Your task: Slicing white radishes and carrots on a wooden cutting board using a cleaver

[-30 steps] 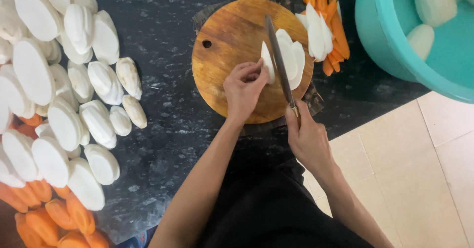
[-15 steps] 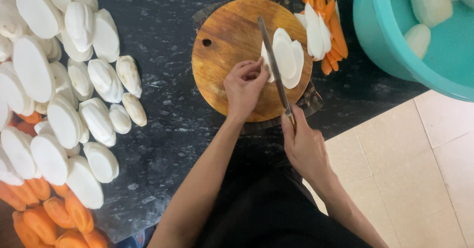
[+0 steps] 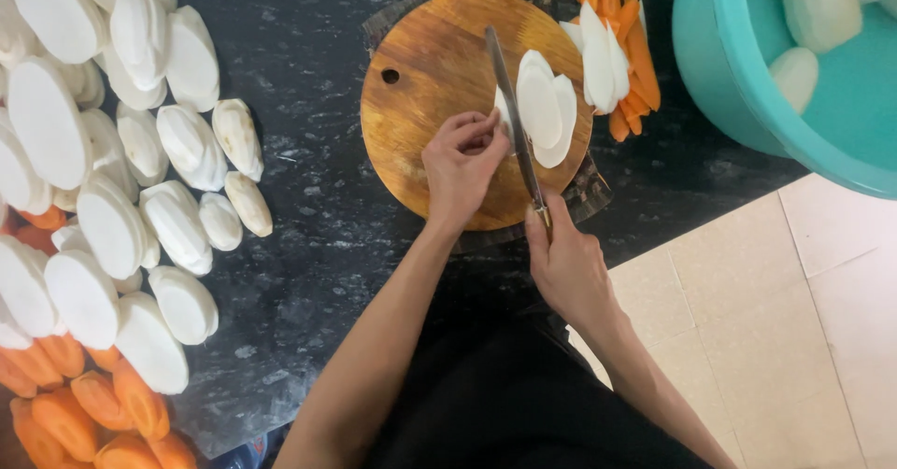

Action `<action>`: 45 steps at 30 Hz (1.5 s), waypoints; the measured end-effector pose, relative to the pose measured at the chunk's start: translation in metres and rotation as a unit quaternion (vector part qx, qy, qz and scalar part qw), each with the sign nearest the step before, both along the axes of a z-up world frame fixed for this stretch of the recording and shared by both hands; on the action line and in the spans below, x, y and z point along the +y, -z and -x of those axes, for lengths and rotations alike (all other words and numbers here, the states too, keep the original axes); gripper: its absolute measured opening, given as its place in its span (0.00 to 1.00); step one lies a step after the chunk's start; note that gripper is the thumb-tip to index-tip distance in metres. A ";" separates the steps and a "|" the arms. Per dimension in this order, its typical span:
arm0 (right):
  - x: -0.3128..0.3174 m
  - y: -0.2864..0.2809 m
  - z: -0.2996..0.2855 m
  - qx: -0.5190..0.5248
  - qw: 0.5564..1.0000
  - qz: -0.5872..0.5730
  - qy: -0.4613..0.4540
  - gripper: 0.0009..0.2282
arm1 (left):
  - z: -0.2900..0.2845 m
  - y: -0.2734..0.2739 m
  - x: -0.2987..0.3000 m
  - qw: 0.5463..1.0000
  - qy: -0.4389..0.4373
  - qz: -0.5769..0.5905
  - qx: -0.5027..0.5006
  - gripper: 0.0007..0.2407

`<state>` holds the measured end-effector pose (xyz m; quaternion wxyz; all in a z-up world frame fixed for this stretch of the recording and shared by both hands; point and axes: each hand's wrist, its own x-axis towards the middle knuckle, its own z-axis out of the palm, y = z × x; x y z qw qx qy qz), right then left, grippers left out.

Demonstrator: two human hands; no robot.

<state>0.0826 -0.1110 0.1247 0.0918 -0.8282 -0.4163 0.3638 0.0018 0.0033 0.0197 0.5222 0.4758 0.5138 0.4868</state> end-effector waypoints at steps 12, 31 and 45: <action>0.013 0.048 -0.010 0.001 1.000 0.014 -0.013 0.18 | 0.003 0.007 -0.006 1.000 0.000 -0.012 0.017 0.11; 0.002 -0.008 -0.003 0.079 0.995 -0.051 0.026 0.22 | 0.011 -0.004 0.000 0.996 0.064 0.054 -0.007 0.13; 0.002 0.003 -0.010 0.067 0.997 -0.043 0.017 0.21 | 0.007 0.001 0.005 0.990 0.058 0.129 0.013 0.14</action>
